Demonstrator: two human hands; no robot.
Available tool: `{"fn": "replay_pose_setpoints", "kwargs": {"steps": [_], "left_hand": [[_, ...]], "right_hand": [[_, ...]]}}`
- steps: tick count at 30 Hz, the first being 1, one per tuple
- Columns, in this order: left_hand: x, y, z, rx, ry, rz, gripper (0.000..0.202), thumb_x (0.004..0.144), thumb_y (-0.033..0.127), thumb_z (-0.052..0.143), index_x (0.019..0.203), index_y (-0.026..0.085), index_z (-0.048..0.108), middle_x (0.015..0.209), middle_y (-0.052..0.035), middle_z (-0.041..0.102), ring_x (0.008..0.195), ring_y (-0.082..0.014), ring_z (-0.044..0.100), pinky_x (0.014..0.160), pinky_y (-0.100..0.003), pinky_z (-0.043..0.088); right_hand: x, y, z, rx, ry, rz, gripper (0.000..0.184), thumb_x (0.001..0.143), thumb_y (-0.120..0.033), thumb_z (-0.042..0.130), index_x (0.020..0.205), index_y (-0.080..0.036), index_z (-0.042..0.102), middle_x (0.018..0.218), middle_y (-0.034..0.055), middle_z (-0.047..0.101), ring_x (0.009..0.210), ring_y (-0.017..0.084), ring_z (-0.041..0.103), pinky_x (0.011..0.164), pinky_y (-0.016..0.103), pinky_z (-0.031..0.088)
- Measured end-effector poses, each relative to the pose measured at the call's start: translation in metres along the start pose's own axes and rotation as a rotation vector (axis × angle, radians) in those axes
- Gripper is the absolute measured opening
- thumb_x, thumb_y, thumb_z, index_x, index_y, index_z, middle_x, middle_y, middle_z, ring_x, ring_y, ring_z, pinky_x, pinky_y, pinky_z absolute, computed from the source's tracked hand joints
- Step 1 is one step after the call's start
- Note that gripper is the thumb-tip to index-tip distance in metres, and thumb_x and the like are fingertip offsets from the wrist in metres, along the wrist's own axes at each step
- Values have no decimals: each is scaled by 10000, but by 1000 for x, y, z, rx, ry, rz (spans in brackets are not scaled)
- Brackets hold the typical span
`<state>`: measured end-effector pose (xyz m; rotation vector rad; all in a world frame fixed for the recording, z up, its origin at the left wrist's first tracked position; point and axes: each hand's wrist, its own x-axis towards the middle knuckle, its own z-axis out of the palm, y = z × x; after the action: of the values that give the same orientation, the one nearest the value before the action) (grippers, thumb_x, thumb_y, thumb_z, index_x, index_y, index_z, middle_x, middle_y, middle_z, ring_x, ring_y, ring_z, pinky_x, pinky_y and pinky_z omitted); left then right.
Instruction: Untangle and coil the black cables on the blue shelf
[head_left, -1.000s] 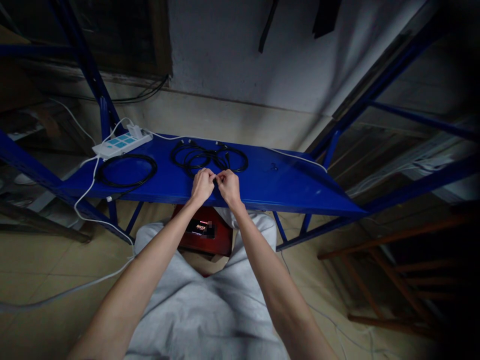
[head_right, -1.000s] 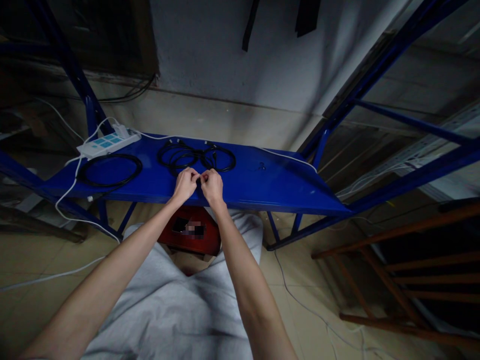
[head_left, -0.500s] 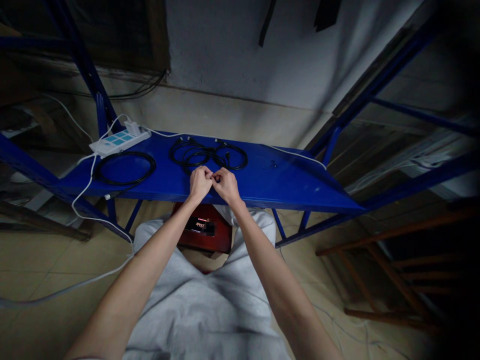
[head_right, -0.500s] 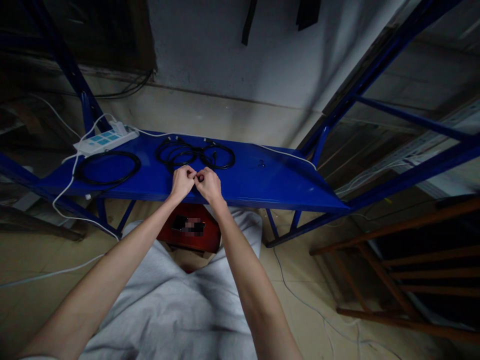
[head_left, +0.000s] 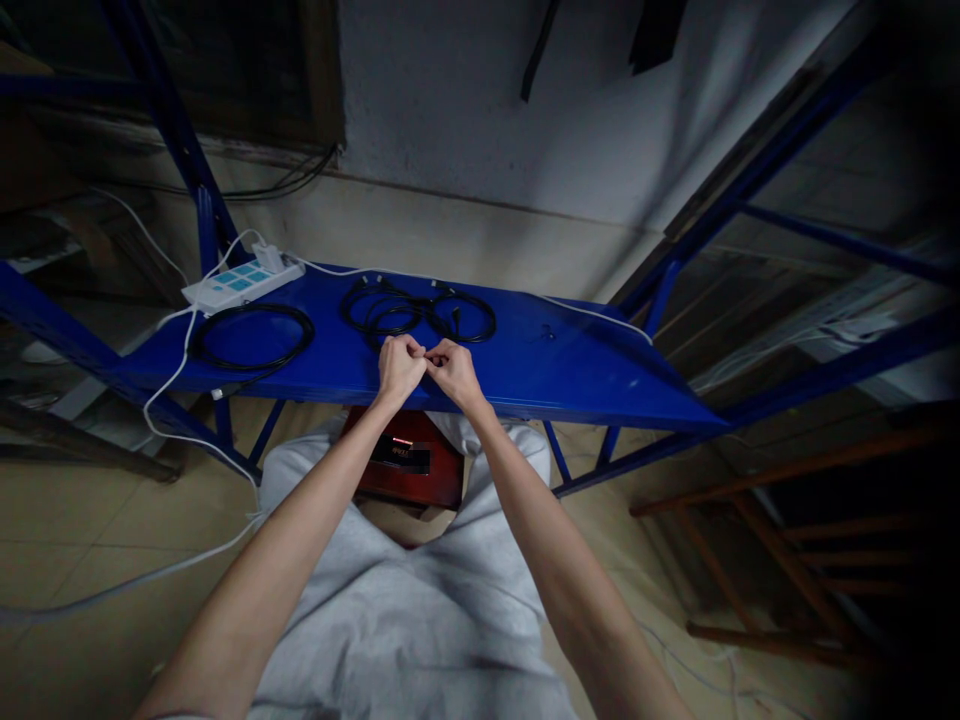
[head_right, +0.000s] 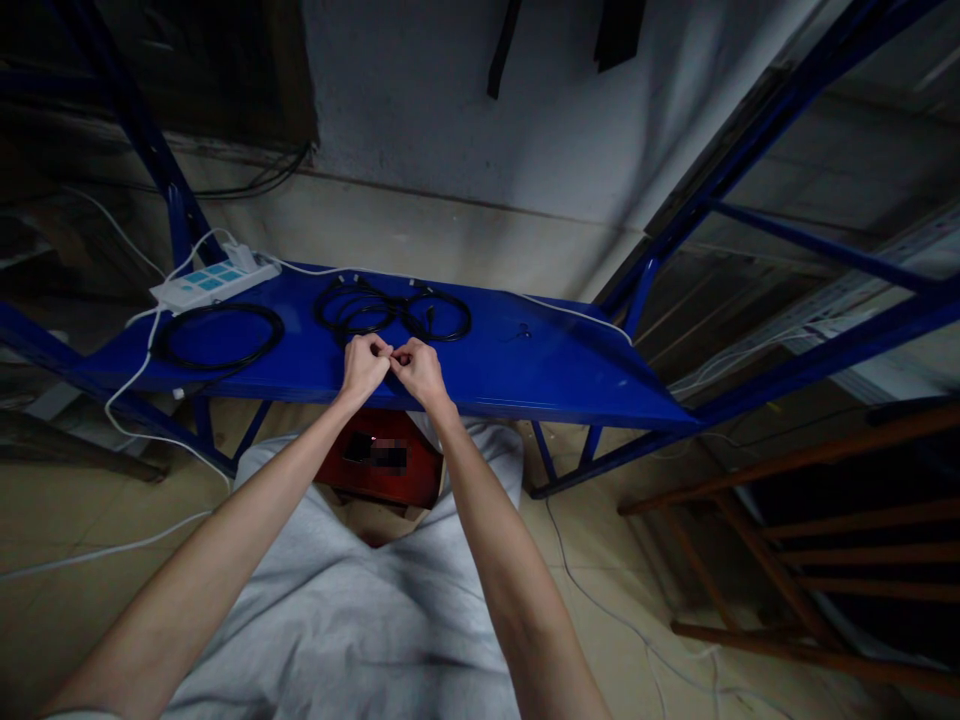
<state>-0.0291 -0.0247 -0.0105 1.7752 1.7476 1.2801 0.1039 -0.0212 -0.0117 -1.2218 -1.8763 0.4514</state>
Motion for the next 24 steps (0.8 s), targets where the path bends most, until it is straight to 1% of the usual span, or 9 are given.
{"fn": "replay_pose_setpoints", "kwargs": {"steps": [5, 10, 12, 15, 18, 21, 24], "left_hand": [[-1, 0, -1, 25, 9, 11, 185, 805, 127, 589, 651, 222, 551, 804, -60, 659, 935, -246, 597, 863, -362, 477], [2, -2, 0, 56, 16, 40, 195, 812, 108, 593, 666, 213, 519, 972, -80, 652, 1025, -252, 600, 913, -369, 464], [3, -2, 0, 45, -11, 31, 179, 832, 116, 579, 687, 212, 535, 960, -72, 667, 994, -240, 623, 891, -354, 466], [3, -2, 0, 33, -42, 1, 157, 858, 153, 572, 715, 215, 568, 883, -55, 699, 904, -228, 655, 824, -327, 466], [2, -3, 1, 30, -39, -14, 143, 864, 195, 590, 724, 222, 586, 849, -48, 717, 872, -229, 669, 783, -313, 462], [2, -3, 2, 8, -28, 6, 131, 870, 236, 603, 741, 220, 606, 855, -47, 725, 856, -221, 670, 780, -305, 471], [3, -4, 1, -41, -40, 62, 126, 885, 247, 582, 783, 204, 641, 860, -48, 726, 838, -202, 666, 793, -295, 486]], "right_hand": [[-1, -3, -1, -22, -35, -15, 158, 837, -238, 647, 791, -155, 773, 748, 21, 603, 672, 125, 520, 627, 257, 353], [-2, -8, -3, -81, -80, -58, 194, 877, -256, 628, 811, -169, 787, 747, 21, 572, 688, 131, 513, 646, 259, 352], [-2, -9, -3, -99, -89, -46, 197, 885, -266, 628, 809, -174, 784, 748, 21, 567, 693, 133, 509, 652, 257, 353], [-1, -9, -2, -101, -81, -21, 194, 884, -272, 634, 794, -177, 775, 745, 17, 563, 682, 133, 503, 641, 253, 344], [-1, -8, -1, -90, -64, -1, 214, 888, -286, 624, 765, -180, 763, 736, 13, 558, 654, 128, 491, 628, 253, 333], [1, -4, 0, -70, -39, -3, 224, 886, -271, 607, 737, -177, 746, 716, 5, 547, 640, 124, 480, 629, 255, 330], [3, 2, 1, -57, -14, 1, 217, 867, -235, 599, 695, -169, 713, 681, -7, 512, 639, 123, 471, 630, 255, 326]]}}
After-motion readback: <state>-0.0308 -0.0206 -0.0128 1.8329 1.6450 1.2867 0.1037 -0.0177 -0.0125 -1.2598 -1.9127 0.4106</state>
